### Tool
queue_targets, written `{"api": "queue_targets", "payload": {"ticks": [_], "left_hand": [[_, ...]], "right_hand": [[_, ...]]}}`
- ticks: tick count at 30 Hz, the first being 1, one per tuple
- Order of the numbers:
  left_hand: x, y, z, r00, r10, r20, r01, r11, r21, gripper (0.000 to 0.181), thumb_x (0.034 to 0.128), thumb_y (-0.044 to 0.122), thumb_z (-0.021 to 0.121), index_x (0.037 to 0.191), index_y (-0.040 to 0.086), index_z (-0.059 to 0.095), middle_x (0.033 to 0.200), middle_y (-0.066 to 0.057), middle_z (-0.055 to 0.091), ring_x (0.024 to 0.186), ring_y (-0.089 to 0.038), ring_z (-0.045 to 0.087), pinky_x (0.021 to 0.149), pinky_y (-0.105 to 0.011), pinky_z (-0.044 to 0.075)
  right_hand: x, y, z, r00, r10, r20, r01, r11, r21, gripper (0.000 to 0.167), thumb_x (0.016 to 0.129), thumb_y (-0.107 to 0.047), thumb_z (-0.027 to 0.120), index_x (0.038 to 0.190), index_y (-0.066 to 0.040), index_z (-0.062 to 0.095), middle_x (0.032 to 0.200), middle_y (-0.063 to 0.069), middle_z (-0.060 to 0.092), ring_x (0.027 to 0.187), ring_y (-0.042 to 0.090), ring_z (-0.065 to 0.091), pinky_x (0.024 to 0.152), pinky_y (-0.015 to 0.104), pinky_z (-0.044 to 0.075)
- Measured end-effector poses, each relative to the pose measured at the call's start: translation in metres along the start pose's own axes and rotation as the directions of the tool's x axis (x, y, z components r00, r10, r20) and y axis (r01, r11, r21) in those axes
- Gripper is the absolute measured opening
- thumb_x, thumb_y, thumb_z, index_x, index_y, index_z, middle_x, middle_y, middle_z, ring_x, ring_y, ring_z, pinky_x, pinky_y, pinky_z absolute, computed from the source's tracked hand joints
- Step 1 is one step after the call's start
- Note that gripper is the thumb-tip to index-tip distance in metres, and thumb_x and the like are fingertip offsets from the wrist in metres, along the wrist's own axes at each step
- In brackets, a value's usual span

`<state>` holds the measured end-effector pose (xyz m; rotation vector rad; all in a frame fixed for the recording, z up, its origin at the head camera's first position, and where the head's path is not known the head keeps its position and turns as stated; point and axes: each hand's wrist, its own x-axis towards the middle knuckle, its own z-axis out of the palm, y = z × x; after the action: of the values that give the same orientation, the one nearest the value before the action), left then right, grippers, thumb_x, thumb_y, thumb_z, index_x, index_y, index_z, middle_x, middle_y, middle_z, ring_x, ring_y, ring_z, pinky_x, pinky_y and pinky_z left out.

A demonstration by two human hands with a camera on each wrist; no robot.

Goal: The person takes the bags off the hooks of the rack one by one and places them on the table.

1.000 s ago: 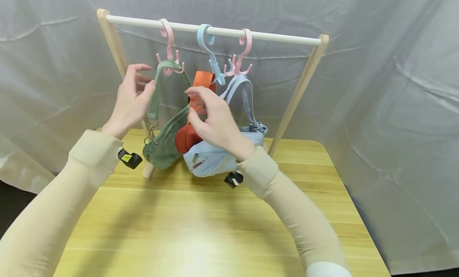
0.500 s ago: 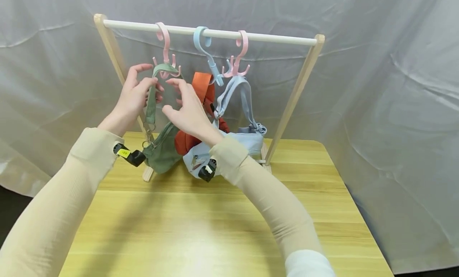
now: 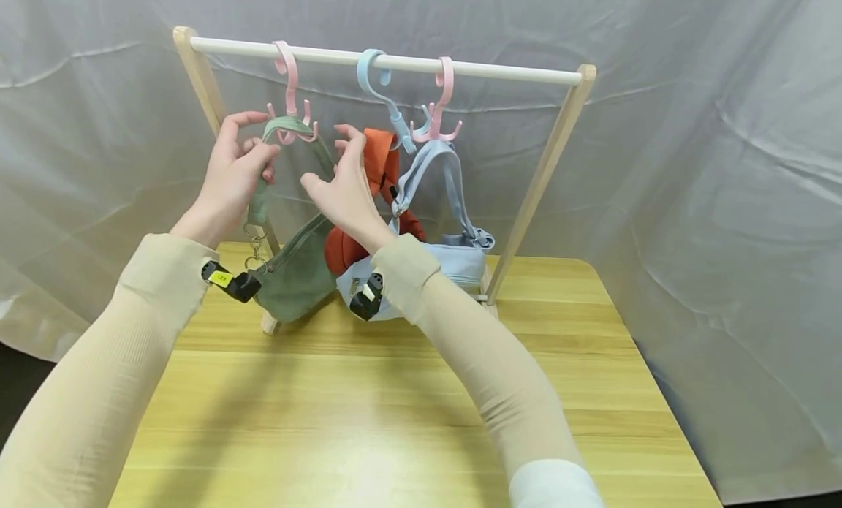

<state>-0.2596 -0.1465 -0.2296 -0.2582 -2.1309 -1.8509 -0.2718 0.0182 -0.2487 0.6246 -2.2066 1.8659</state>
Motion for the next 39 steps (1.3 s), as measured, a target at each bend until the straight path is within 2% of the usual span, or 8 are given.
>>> {"api": "queue_targets", "payload": {"ticks": [8,10,14,17,20,27,34,39], "left_hand": [[0.001,0.0,-0.003,1.0,0.013,0.005,-0.013,0.999,0.029,0.038,0.1005,0.013,0.05,0.137,0.019,0.044,0.074,0.008,0.05,0.062,-0.009,0.046,0.065,-0.023,0.043],[0.002,0.001,-0.004,1.0,0.024,0.006,-0.024,1.0,0.015,0.035,0.1007,0.013,0.05,0.135,0.019,0.046,0.072,0.008,0.05,0.061,-0.009,0.046,0.065,-0.023,0.043],[0.005,0.003,-0.006,0.999,0.035,0.005,-0.034,0.998,-0.061,0.029,0.0984,0.007,0.05,0.125,0.019,0.054,0.071,0.006,0.053,0.06,-0.011,0.047,0.064,-0.024,0.042],[0.006,0.004,-0.008,1.0,0.024,0.013,-0.022,0.994,-0.11,0.026,0.097,0.005,0.05,0.118,0.017,0.06,0.073,0.004,0.057,0.061,-0.011,0.048,0.064,-0.024,0.042],[0.006,0.004,-0.009,1.0,-0.002,0.027,0.005,0.992,-0.125,0.023,0.0976,0.006,0.05,0.113,0.015,0.063,0.074,0.005,0.06,0.062,-0.011,0.049,0.065,-0.023,0.043],[0.012,0.009,-0.014,0.996,-0.064,0.061,0.065,0.998,-0.025,0.017,0.0997,0.013,0.048,0.103,0.013,0.065,0.074,0.01,0.061,0.063,-0.008,0.051,0.066,-0.022,0.045],[0.016,0.017,-0.016,0.992,-0.092,0.084,0.086,0.994,0.065,0.017,0.097,0.013,0.049,0.095,0.013,0.066,0.072,0.01,0.058,0.063,-0.008,0.05,0.065,-0.022,0.045],[0.017,0.021,-0.016,0.991,-0.106,0.083,0.098,0.99,0.101,0.016,0.0948,0.012,0.05,0.089,0.011,0.065,0.068,0.009,0.053,0.062,-0.008,0.048,0.063,-0.022,0.044]], "right_hand": [[0.015,0.005,-0.002,0.996,0.042,0.075,-0.051,0.992,0.116,0.073,0.09,0.0,0.051,0.154,-0.01,0.017,0.149,0.024,0.047,0.142,0.03,0.046,0.113,0.037,0.041],[0.016,0.006,-0.004,0.996,0.043,0.076,-0.052,0.992,0.117,0.068,0.092,-0.001,0.05,0.153,-0.01,0.021,0.142,0.026,0.053,0.133,0.031,0.053,0.107,0.032,0.044],[0.018,0.008,-0.005,0.997,0.005,0.076,-0.015,0.99,0.137,0.054,0.096,-0.002,0.05,0.147,-0.008,0.035,0.113,0.02,0.064,0.101,0.018,0.062,0.093,0.027,0.045],[0.018,0.008,-0.004,0.994,-0.033,0.104,0.01,0.976,0.219,0.04,0.099,-0.002,0.05,0.138,-0.005,0.042,0.093,0.009,0.063,0.08,0.011,0.064,0.094,0.034,0.05],[0.019,0.005,-0.001,0.99,-0.052,0.132,0.013,0.96,0.28,0.031,0.103,-0.006,0.05,0.133,-0.004,0.042,0.089,0.005,0.062,0.07,0.014,0.066,0.091,0.041,0.053],[0.027,-0.007,0.003,0.994,0.009,0.106,-0.044,0.944,0.328,0.031,0.11,-0.023,0.04,0.132,-0.004,0.05,0.082,0.005,0.063,0.065,0.013,0.063,0.069,0.03,0.051],[0.031,-0.01,0.006,0.994,0.075,0.075,-0.102,0.879,0.467,0.011,0.108,-0.025,0.047,0.104,-0.015,0.048,0.072,0.003,0.055,0.055,0.013,0.056,0.059,0.025,0.049],[0.033,-0.01,0.007,0.994,0.097,0.044,-0.106,0.87,0.482,0.013,0.105,-0.025,0.053,0.096,-0.016,0.051,0.071,0.002,0.053,0.055,0.013,0.05,0.054,0.024,0.044]]}}
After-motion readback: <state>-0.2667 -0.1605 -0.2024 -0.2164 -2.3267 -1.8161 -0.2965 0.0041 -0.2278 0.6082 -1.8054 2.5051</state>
